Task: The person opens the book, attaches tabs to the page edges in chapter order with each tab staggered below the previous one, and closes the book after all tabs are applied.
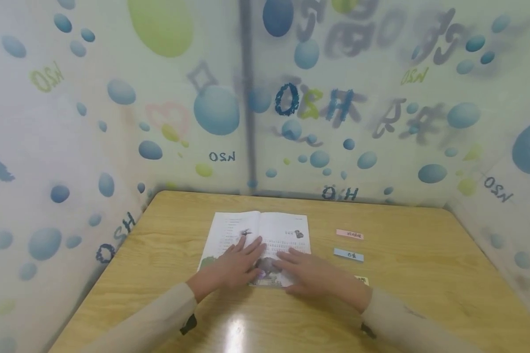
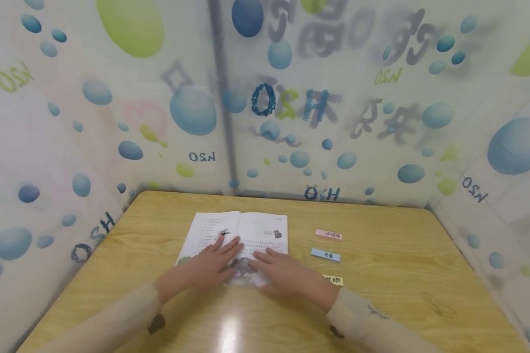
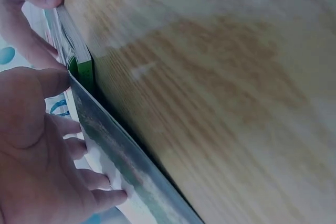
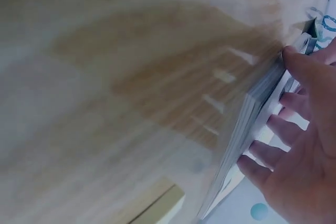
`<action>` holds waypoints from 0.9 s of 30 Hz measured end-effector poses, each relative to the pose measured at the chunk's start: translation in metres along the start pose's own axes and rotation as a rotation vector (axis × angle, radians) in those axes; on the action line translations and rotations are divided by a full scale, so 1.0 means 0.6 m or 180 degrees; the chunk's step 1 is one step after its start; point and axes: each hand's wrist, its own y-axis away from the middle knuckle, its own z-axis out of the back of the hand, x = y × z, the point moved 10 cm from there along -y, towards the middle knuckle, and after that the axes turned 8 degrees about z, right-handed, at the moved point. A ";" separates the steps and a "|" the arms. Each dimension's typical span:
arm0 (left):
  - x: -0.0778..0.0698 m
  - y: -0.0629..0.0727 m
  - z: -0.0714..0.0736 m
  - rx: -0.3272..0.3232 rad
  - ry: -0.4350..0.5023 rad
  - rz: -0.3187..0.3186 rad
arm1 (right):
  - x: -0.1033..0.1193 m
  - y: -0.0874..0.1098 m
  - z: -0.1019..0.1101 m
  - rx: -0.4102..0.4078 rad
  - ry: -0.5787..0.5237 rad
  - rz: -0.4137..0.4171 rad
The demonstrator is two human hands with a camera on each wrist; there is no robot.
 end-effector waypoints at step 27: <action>0.042 -0.149 0.008 0.0090 0.0186 0.0867 | 0.024 0.033 0.000 -0.0101 -0.0128 0.0016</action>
